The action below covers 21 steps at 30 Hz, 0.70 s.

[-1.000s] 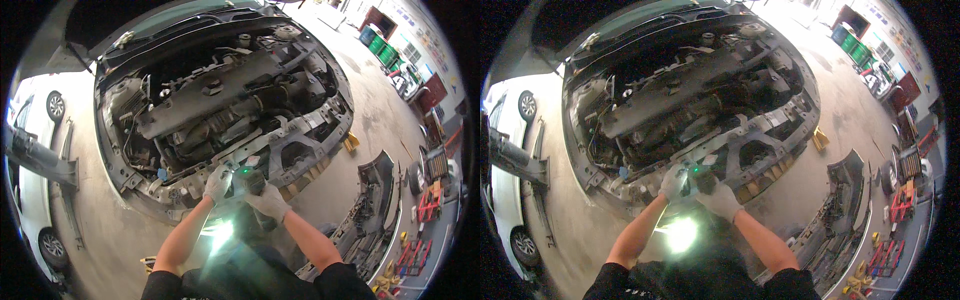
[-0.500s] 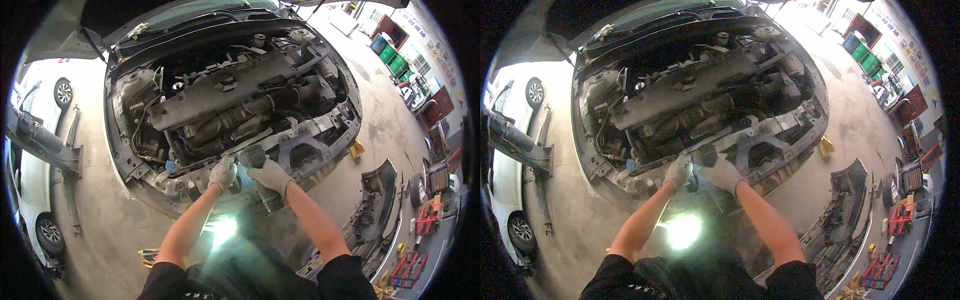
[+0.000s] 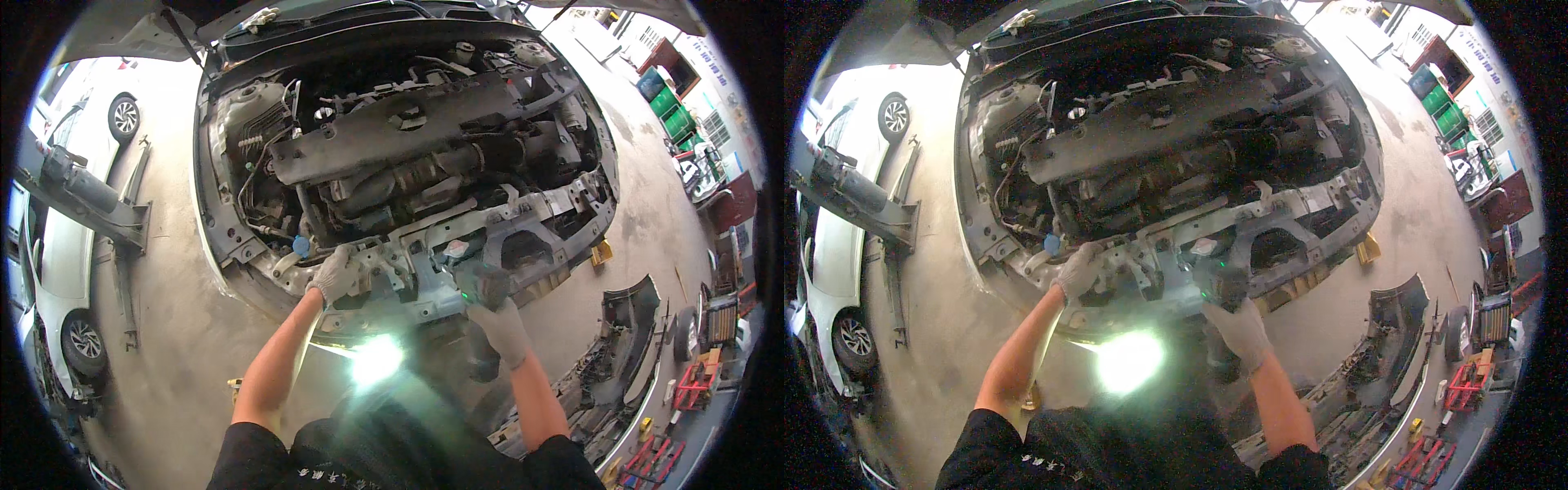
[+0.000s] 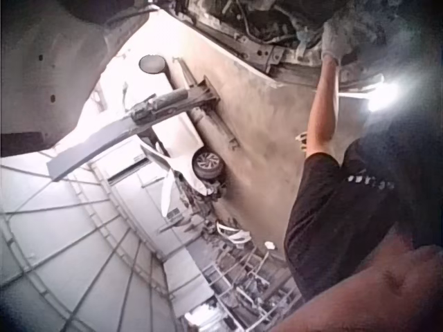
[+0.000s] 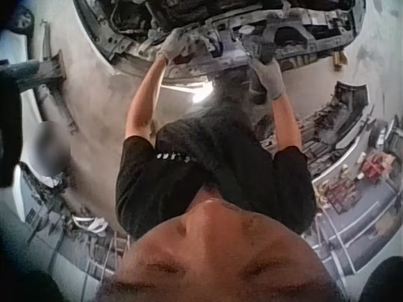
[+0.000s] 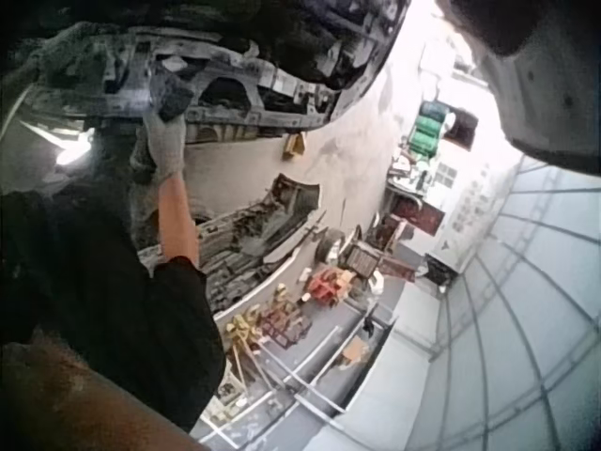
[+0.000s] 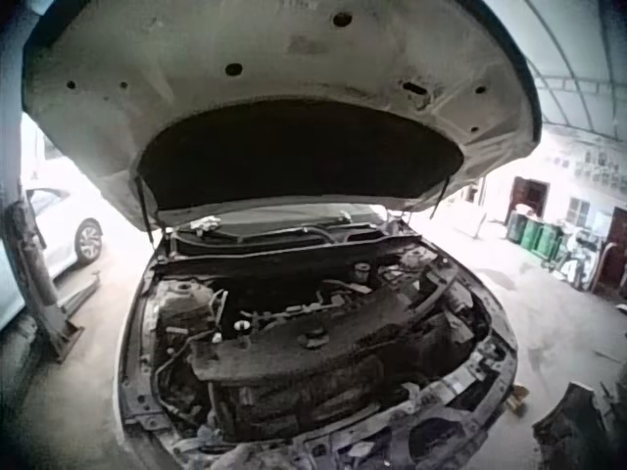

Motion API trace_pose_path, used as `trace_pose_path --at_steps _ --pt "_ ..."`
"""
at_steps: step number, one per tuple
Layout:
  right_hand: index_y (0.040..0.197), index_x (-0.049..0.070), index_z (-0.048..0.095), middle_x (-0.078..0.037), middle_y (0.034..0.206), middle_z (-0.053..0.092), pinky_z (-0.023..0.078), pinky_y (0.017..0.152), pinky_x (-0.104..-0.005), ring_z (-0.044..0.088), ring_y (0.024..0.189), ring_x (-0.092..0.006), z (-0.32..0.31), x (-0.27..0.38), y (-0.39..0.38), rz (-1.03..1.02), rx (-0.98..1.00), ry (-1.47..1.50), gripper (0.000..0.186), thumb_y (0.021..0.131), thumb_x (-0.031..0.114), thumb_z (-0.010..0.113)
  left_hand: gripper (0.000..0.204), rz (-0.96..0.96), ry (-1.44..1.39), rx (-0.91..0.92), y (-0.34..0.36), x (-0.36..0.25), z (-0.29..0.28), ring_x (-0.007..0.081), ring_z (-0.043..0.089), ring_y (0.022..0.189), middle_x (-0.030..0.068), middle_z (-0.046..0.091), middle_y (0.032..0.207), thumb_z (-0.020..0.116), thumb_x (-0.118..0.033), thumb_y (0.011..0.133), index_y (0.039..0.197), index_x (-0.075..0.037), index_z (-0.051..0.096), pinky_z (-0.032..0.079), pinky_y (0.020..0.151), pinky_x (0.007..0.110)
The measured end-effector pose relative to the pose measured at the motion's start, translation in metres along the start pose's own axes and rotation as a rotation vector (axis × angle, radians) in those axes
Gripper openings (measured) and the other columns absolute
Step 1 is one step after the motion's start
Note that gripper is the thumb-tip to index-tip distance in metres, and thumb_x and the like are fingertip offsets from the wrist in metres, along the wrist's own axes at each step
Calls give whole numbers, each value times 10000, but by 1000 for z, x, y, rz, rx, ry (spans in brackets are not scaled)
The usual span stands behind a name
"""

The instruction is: The person removes several components from the front of a car with its hood open. They use a wrench to loosen bolts, detach a plastic cover, and remove a metal crossbar from the engine bay area.

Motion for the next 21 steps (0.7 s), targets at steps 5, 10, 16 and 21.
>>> trace_pose_path --at_steps 5,10,16,21 --pt "1020 28 641 -51 826 669 520 644 -343 645 700 -168 -7 -38 -34 24 12 87 255 841 184 733 364 13 -129 146 -9 -19 1 359 657 1035 190 703 1061 545 -330 968 1203 -75 656 497 902 412" --pt "1115 20 666 -38 929 688 520 700 -337 639 775 -138 -12 -53 -55 -48 -15 153 314 855 186 727 322 -145 -223 194 -9 -47 -1 183 646 882 102 694 968 561 -253 969 1212 -68 660 523 763 333" --pt "1129 43 679 -26 979 684 511 742 -322 631 848 -136 -35 -74 -83 -51 -117 109 284 857 123 694 311 -130 -432 173 8 -42 20 135 612 806 62 673 956 558 -201 965 1217 -27 612 513 665 299" --pt "1124 62 687 -29 983 686 516 760 -330 629 867 -139 -47 -72 -108 -124 -203 213 299 825 75 685 260 -95 -608 177 27 -69 38 115 593 734 71 666 919 544 -186 949 1124 -17 635 502 593 274"
Point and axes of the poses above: each hand's wrist, its own y-axis towards the middle knuckle, its own z-axis out of the palm, x = y × z, the point moved 1 cm from there along y, towards the middle knuckle
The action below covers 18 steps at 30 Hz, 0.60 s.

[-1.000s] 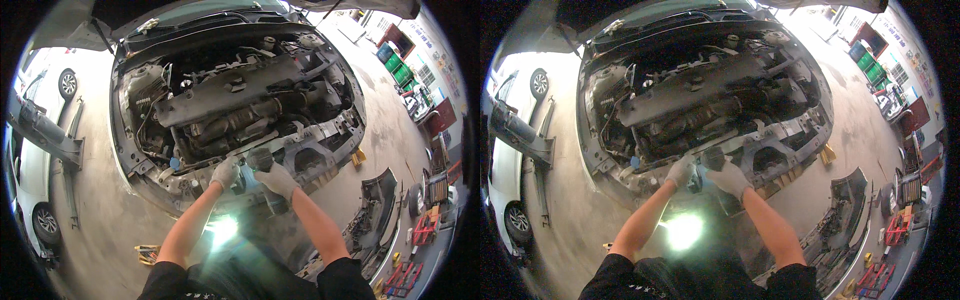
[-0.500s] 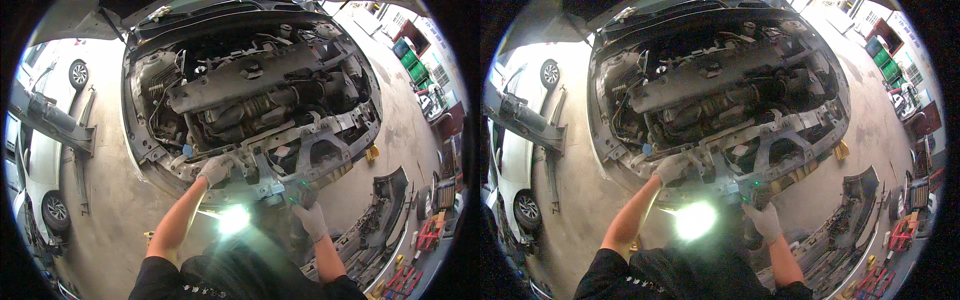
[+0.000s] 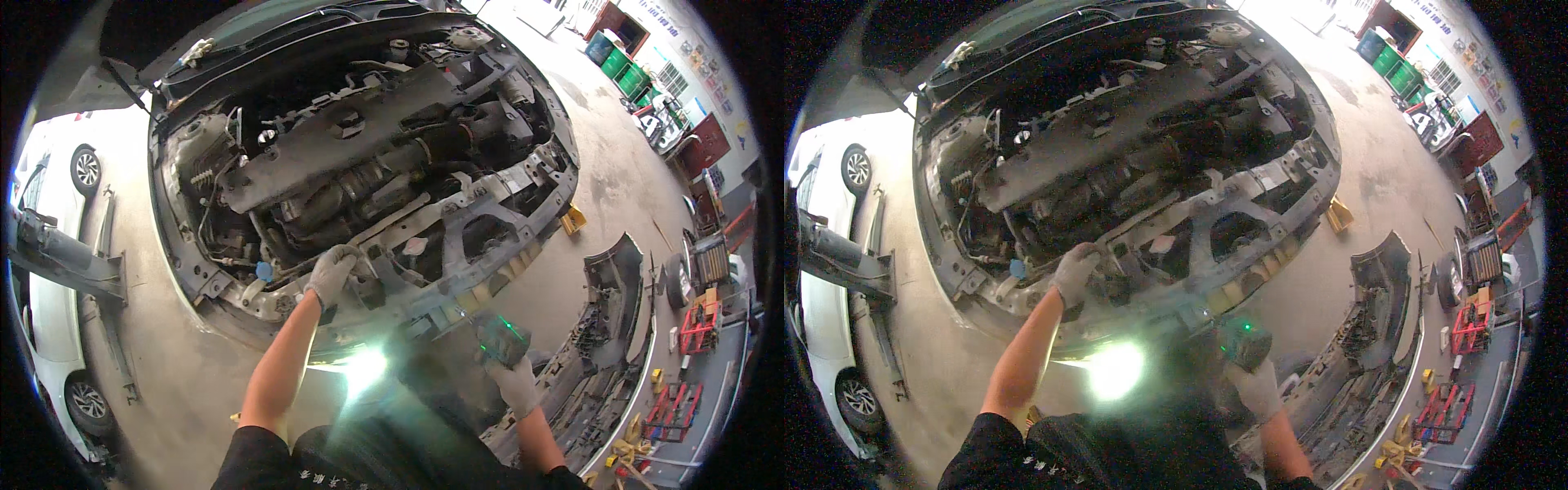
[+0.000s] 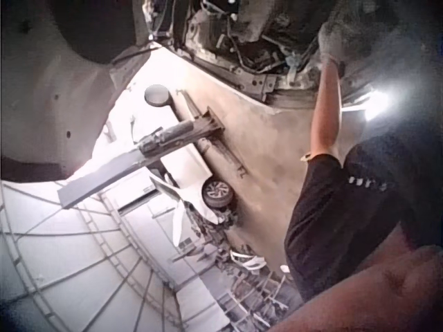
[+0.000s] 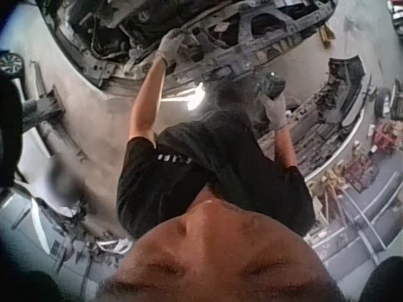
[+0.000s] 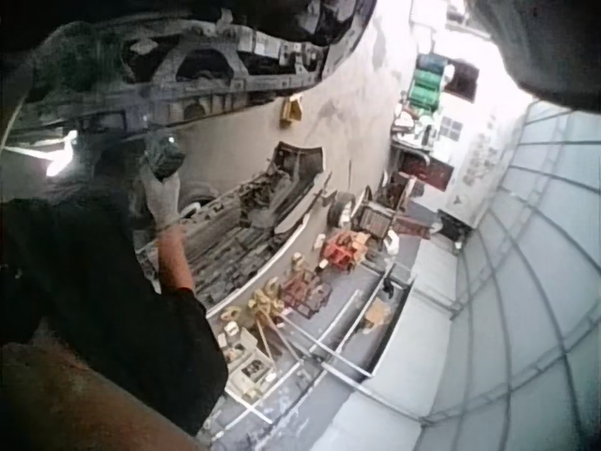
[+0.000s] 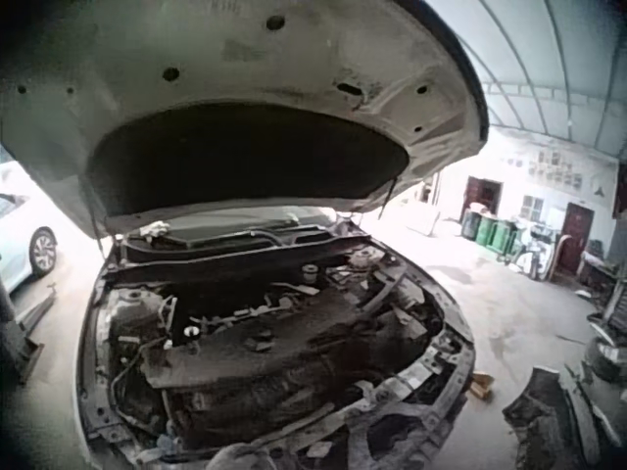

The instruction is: The person removes several components from the front of a car with its hood open. They use a wrench to loosen bolts, detach a plastic cover, and remove a metal crossbar from the engine bay area.

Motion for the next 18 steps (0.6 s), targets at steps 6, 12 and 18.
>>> trace_pose_path --at_steps 6,12,18 --pt "1117 52 690 -39 1023 710 526 812 -343 646 917 -153 -44 5 20 50 57 -92 295 825 96 701 330 181 554 4 54 -37 70 307 652 1018 154 700 1060 592 -239 878 1117 -21 658 494 887 385" --pt "1171 56 664 -35 1099 703 511 882 -334 641 977 -148 -96 2 79 -14 279 -136 371 804 58 719 361 -6 911 -199 117 -24 112 402 606 1102 211 675 1131 540 -254 894 1147 -20 650 481 945 447" --pt "1161 72 672 -88 1109 717 523 881 -356 669 990 -197 -154 0 117 12 351 -183 376 796 128 746 417 -115 713 -387 116 -25 132 372 645 1080 220 684 1140 556 -237 892 1220 5 642 492 922 425"
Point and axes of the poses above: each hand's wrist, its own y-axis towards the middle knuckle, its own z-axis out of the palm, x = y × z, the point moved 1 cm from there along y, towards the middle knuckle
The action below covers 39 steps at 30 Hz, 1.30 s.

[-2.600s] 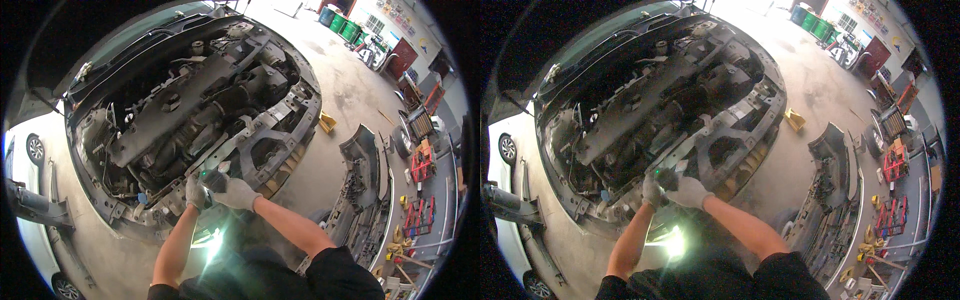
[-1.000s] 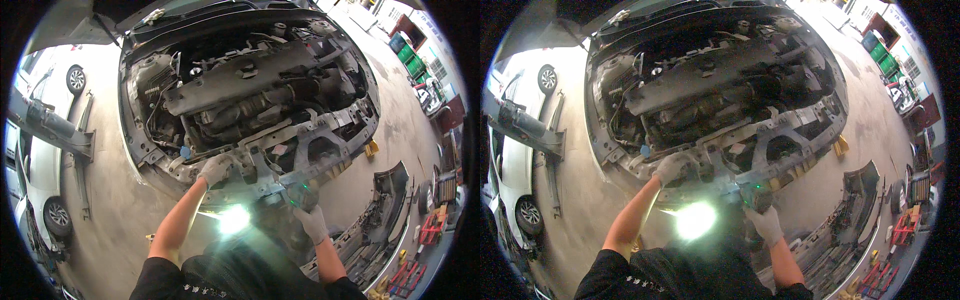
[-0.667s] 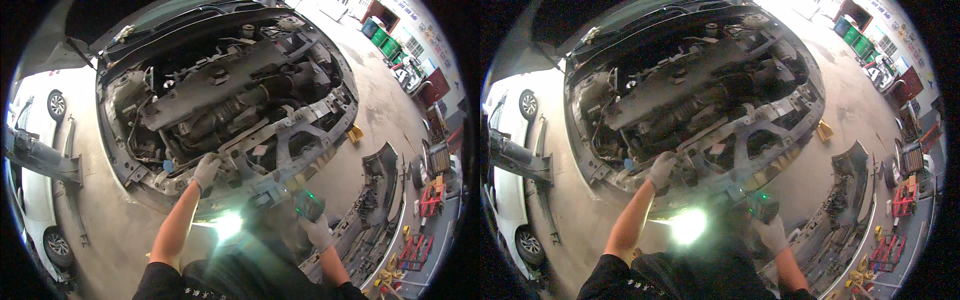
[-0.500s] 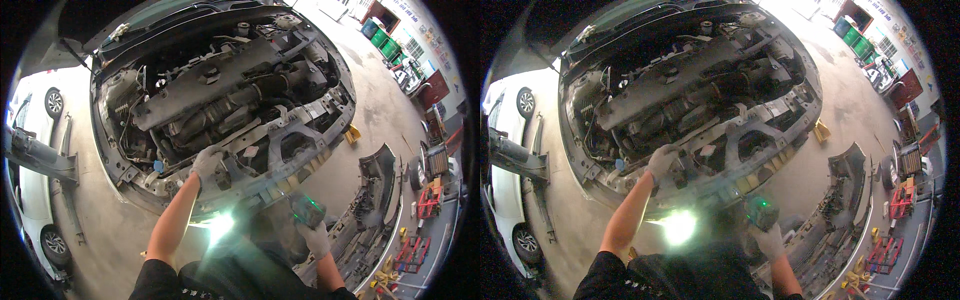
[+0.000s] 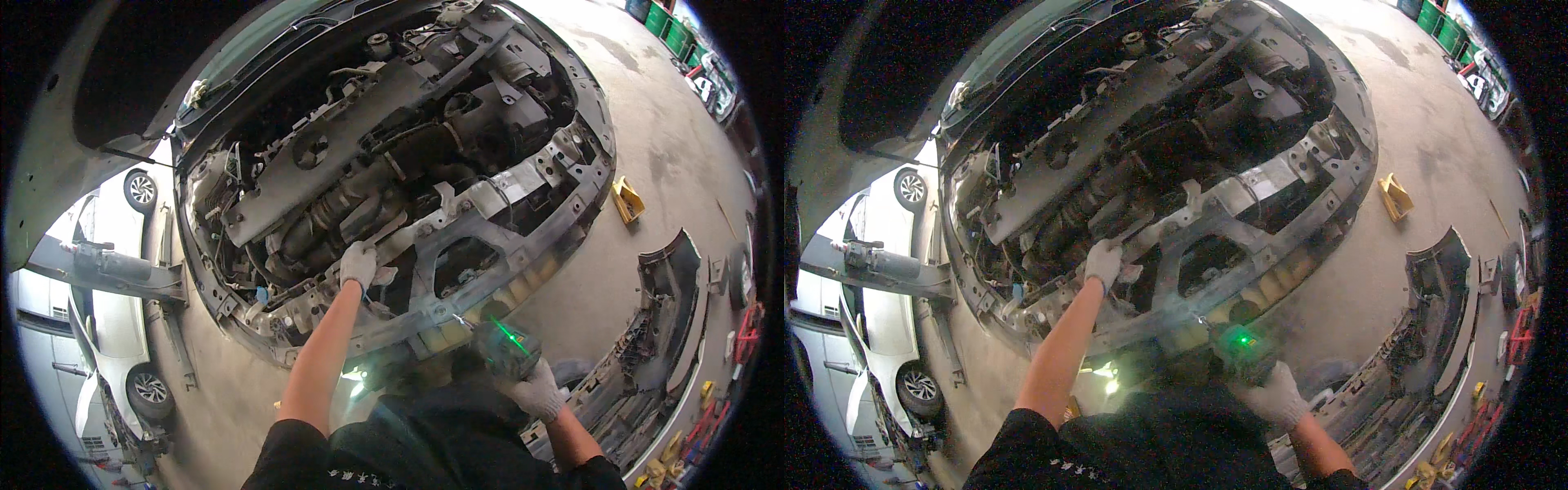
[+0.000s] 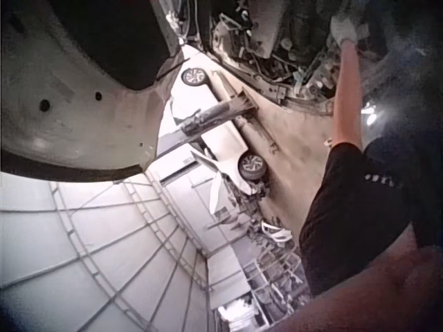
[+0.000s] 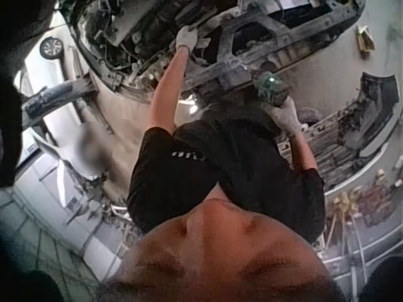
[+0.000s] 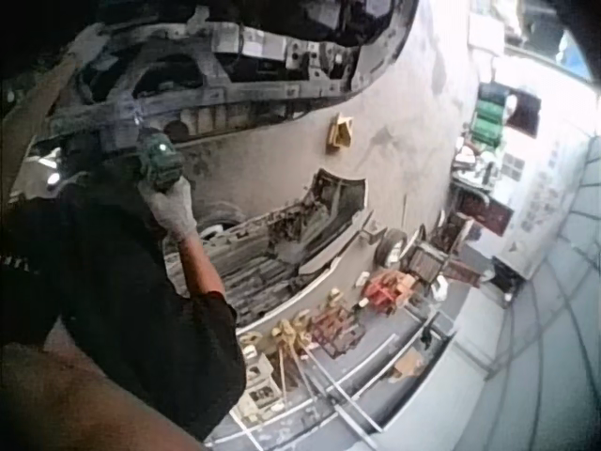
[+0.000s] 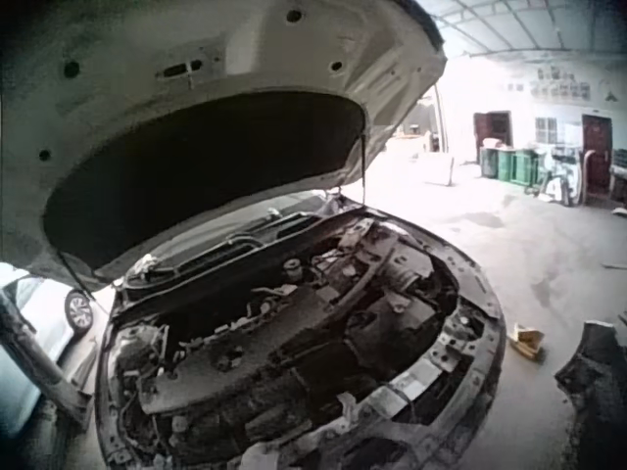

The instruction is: The person removes several components from the front of a car with its hood open. They use a wrench to loosen bolts, detach a plastic cover, and remove a metal crossbar from the engine bay area.

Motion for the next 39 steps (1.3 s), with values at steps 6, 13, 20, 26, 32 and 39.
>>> trace_pose_path --at_steps 6,13,20,26,32,39 --pt "1135 86 687 -116 1062 729 535 856 -376 683 951 -226 -31 1 7 76 -17 12 363 795 193 757 365 -7 176 -170 -14 -15 12 398 633 1085 228 684 1105 575 -276 903 1155 -19 635 492 923 460" --pt "1124 91 681 -113 1012 724 537 821 -364 680 927 -212 -40 -5 14 17 16 -84 342 793 155 738 381 -98 236 -156 -30 -24 -3 423 622 1091 222 678 1127 583 -329 921 1181 -51 593 488 920 487" --pt "1111 75 684 -57 1014 732 529 796 -342 671 912 -153 -30 17 19 21 16 56 327 791 113 736 483 -213 247 -439 -124 66 -74 437 612 1093 263 635 1183 571 -441 937 1171 -20 602 485 903 501" --pt "1074 59 683 -20 956 707 524 747 -314 652 846 -130 -1 35 24 100 50 30 276 806 80 745 736 -209 345 -52 -150 146 -81 441 626 1106 298 646 1169 494 -635 920 1242 25 549 481 966 484" --pt "1022 24 667 -23 891 676 521 686 -301 642 787 -139 36 61 11 -83 21 53 243 781 31 697 734 -121 434 69 -146 143 -100 455 659 1012 278 683 1071 439 -657 940 1173 27 567 504 915 503" --pt "1055 29 657 -39 927 675 529 690 -322 640 789 -149 51 80 4 88 -51 108 270 791 4 714 724 -69 408 103 -151 143 -104 413 679 1009 274 694 1050 433 -644 925 1145 29 582 508 890 493"
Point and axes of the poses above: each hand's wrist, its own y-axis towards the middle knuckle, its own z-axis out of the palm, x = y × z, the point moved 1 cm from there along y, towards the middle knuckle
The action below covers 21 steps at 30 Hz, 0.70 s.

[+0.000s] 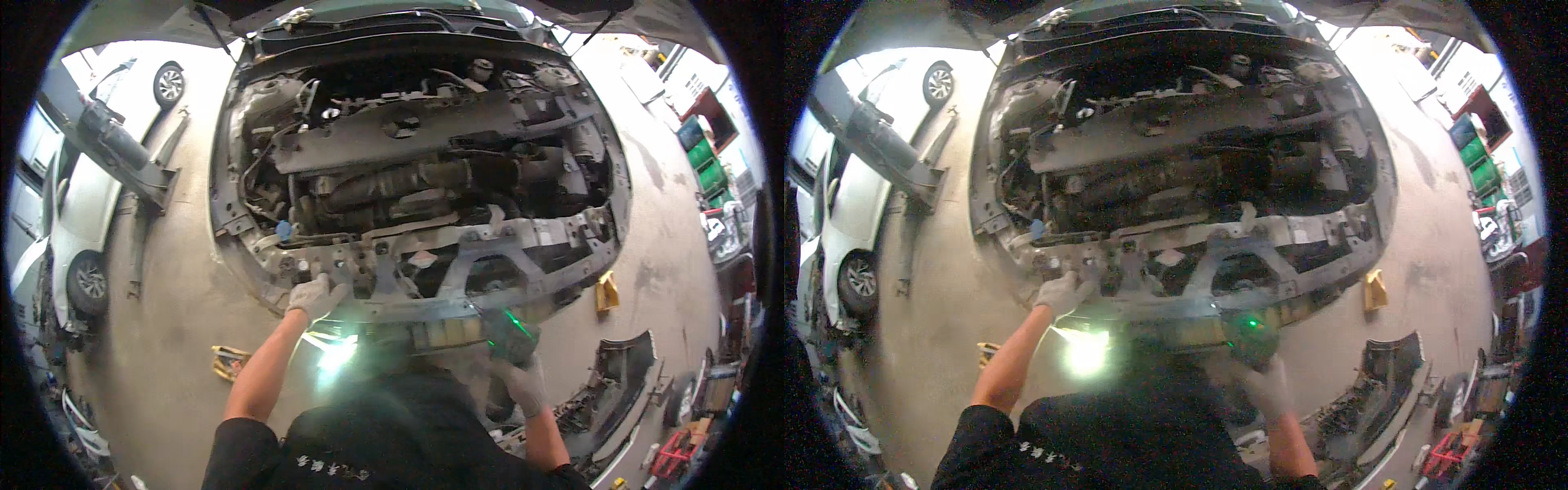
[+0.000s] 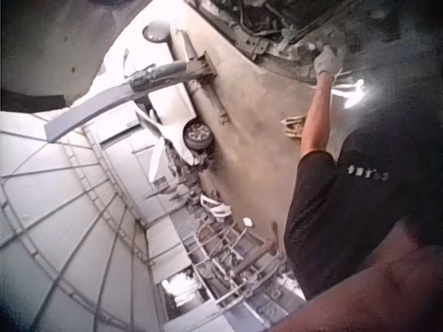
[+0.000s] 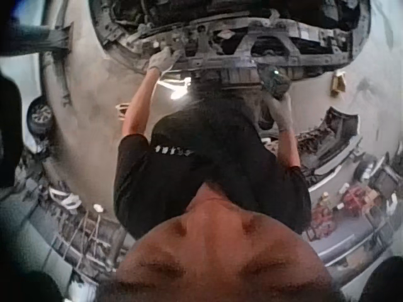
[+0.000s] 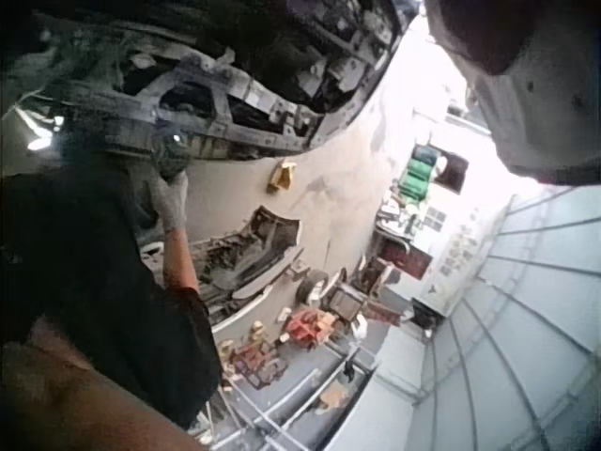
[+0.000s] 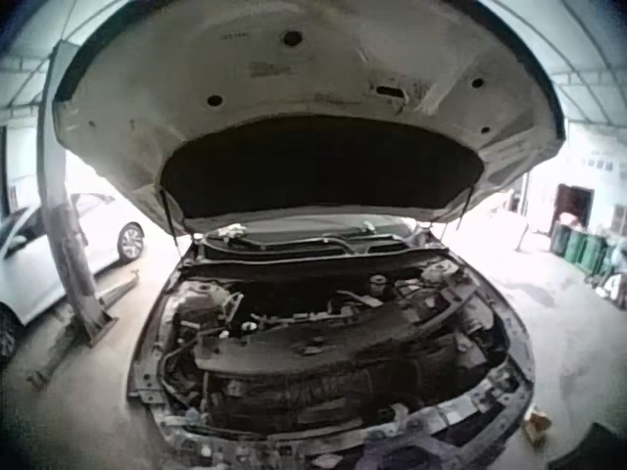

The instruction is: The person removes several components from the front of a car with its hood open. They use a wrench to loosen bolts, detach a plastic cover, and remove a metal crossbar from the engine bay area.

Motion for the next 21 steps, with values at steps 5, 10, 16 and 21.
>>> trace_pose_path --at_steps 5,10,16,21 --pt "1106 28 661 -52 986 682 545 727 -322 653 817 -161 16 2 5 -120 35 -51 320 791 28 714 725 -40 -45 65 -8 8 -7 396 680 1027 260 696 1083 428 -638 932 1164 29 595 507 912 481" --pt "1097 20 663 -71 926 684 559 669 -343 671 747 -194 37 -15 11 -102 61 -115 307 791 41 665 649 61 -101 -60 -13 12 1 432 680 971 266 700 1010 494 -583 924 1089 31 629 525 881 486" --pt "1107 16 662 -68 883 689 550 623 -331 661 682 -181 95 -15 10 -161 51 -183 299 809 35 652 705 207 -88 -33 -25 41 4 363 634 1111 211 687 1117 601 -606 850 1190 12 591 405 1046 442" --pt "1115 20 659 -68 894 692 550 637 -317 660 701 -165 138 -6 -10 -229 59 -59 284 831 35 664 680 295 30 -210 -31 55 19 332 607 1141 192 673 1146 647 -562 830 1233 -20 572 349 1067 419"
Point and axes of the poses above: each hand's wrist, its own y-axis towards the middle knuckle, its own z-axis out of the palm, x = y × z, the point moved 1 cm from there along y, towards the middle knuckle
